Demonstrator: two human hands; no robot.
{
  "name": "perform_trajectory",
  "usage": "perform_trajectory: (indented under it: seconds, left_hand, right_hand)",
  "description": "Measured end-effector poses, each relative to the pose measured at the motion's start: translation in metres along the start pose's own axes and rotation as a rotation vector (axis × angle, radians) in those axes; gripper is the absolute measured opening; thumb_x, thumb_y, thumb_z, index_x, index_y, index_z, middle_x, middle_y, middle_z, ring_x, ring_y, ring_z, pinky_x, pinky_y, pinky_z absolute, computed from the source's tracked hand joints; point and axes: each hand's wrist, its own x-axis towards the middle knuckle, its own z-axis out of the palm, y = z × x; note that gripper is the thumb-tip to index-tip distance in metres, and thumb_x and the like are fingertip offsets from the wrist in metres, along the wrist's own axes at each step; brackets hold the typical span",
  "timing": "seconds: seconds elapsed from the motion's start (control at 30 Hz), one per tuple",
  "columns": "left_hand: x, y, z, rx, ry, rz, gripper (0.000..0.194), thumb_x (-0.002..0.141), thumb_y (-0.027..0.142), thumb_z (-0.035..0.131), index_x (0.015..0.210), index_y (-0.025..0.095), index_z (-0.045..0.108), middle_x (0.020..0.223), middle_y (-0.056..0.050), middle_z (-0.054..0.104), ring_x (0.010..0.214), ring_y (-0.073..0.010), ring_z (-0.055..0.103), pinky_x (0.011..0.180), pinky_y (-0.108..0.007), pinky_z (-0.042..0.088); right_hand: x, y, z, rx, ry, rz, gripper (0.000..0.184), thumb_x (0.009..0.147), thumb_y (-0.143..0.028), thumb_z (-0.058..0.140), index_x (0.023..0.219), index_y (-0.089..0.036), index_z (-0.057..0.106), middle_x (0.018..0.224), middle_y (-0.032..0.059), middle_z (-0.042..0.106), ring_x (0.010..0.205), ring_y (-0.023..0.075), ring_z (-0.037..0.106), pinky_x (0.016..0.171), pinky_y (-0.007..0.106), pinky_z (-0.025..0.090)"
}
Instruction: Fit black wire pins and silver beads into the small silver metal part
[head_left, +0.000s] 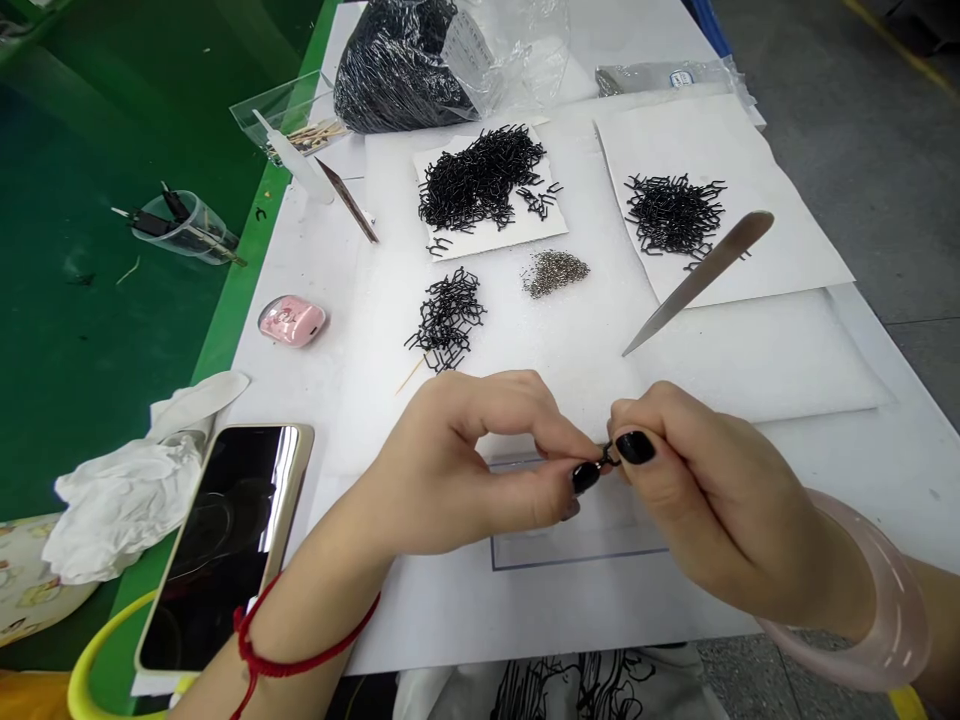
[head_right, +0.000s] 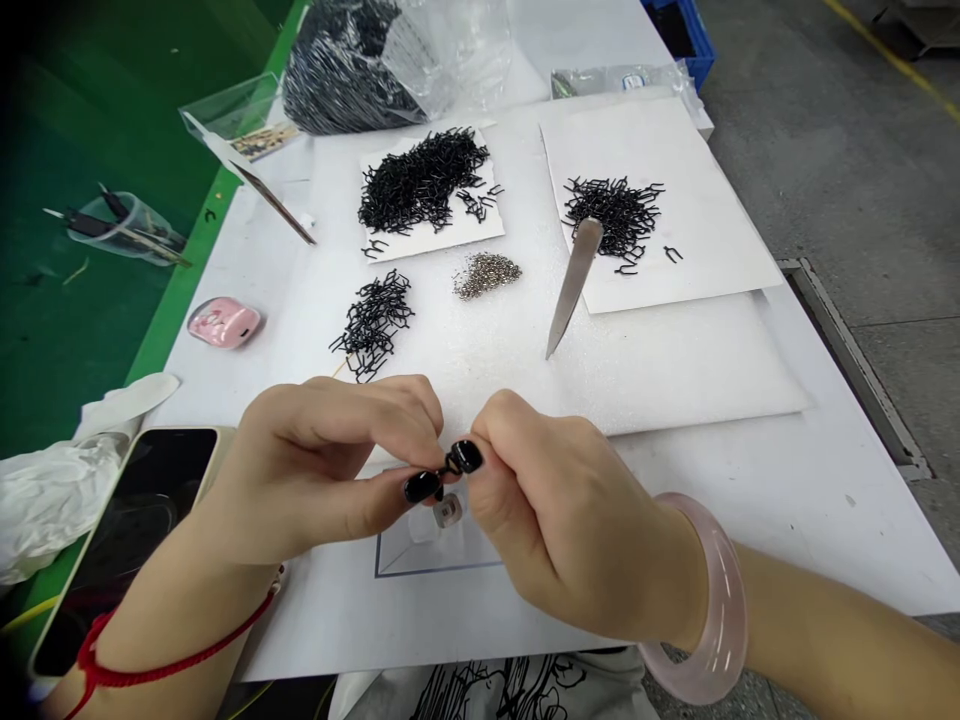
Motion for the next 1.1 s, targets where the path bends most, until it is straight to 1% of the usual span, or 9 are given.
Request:
perform_trajectory:
  seconds: [0.1,0.23,0.37,0.47,0.63,0.9,0.97,1.0,1.1]
  left_hand:
    - [0.000,0.000,0.000,-0.002,-0.010,-0.004,0.021,0.070,-0.001,0.066,0.078,0.016,0.076,0.062,-0.003,0.070,0.061,-0.0132,0.059,0.059,-0.028,0.050]
    - [0.001,-0.002,-0.001,-0.013,-0.014,-0.013,0.020,0.069,-0.002,0.067,0.076,0.014,0.076,0.062,-0.004,0.069,0.061,-0.0134,0.059,0.058,-0.028,0.049]
    - [0.000,-0.003,-0.001,-0.051,-0.032,-0.013,0.021,0.072,-0.002,0.066,0.080,0.013,0.077,0.064,-0.005,0.070,0.063,-0.0140,0.062,0.060,-0.028,0.052]
    - [-0.001,-0.002,-0.001,-0.077,-0.051,-0.008,0.020,0.074,0.000,0.067,0.082,0.015,0.077,0.067,-0.005,0.071,0.065,-0.0142,0.063,0.062,-0.028,0.053]
    - [-0.001,-0.003,0.000,-0.075,-0.047,0.011,0.025,0.072,-0.001,0.067,0.082,0.019,0.077,0.067,-0.003,0.070,0.065,-0.0141,0.062,0.062,-0.028,0.051]
    - [0.000,-0.002,0.000,-0.033,-0.037,-0.003,0.017,0.072,0.002,0.066,0.077,0.015,0.076,0.066,-0.005,0.071,0.065,-0.0142,0.061,0.064,-0.027,0.051]
    - [0.000,-0.001,0.000,-0.012,-0.049,-0.019,0.013,0.075,0.005,0.066,0.078,0.015,0.075,0.064,-0.005,0.071,0.066,-0.0142,0.062,0.064,-0.026,0.051]
    - [0.000,0.000,-0.001,0.002,-0.057,-0.031,0.012,0.077,0.007,0.066,0.080,0.015,0.075,0.065,-0.005,0.071,0.066,-0.0140,0.062,0.064,-0.025,0.051]
    - [0.001,0.002,-0.006,0.089,-0.061,-0.110,0.012,0.083,0.012,0.062,0.083,0.015,0.074,0.072,-0.005,0.071,0.068,-0.0134,0.063,0.064,-0.024,0.050]
  right_hand:
    - [0.001,-0.001,0.000,-0.037,0.002,-0.014,0.015,0.099,-0.015,0.038,0.085,-0.016,0.044,0.058,-0.0071,0.032,0.044,0.0038,0.028,0.040,0.020,0.026]
    - [0.000,-0.001,-0.001,-0.053,0.006,-0.033,0.015,0.098,-0.014,0.038,0.084,-0.016,0.043,0.060,-0.0067,0.034,0.047,0.0038,0.028,0.042,0.020,0.027]
    - [-0.002,0.001,-0.002,-0.012,-0.002,-0.023,0.017,0.098,-0.015,0.039,0.082,-0.017,0.040,0.061,-0.0066,0.035,0.046,0.0034,0.028,0.042,0.020,0.026]
    - [-0.002,0.002,-0.001,0.039,-0.013,-0.008,0.018,0.100,-0.019,0.038,0.081,-0.018,0.039,0.060,-0.0066,0.036,0.045,0.0038,0.028,0.041,0.020,0.027]
    - [-0.001,0.003,0.000,0.068,-0.013,0.003,0.019,0.100,-0.021,0.039,0.081,-0.019,0.039,0.059,-0.0063,0.037,0.045,0.0049,0.030,0.042,0.020,0.028]
    - [-0.003,0.000,0.002,0.027,0.040,-0.038,0.015,0.097,-0.017,0.043,0.082,-0.018,0.045,0.057,-0.0066,0.037,0.043,0.0050,0.030,0.041,0.020,0.027]
    - [-0.004,0.000,-0.002,0.002,0.100,-0.043,0.014,0.096,-0.019,0.046,0.082,-0.019,0.048,0.058,-0.0052,0.041,0.044,0.0058,0.034,0.041,0.021,0.029]
    - [-0.004,0.002,-0.005,-0.014,0.167,-0.044,0.015,0.096,-0.020,0.045,0.082,-0.019,0.049,0.060,-0.0043,0.043,0.046,0.0068,0.037,0.042,0.022,0.031]
    - [0.002,0.015,-0.028,-0.100,0.493,-0.013,0.022,0.100,-0.028,0.042,0.080,-0.021,0.048,0.062,-0.0032,0.042,0.053,0.0099,0.041,0.049,0.024,0.035]
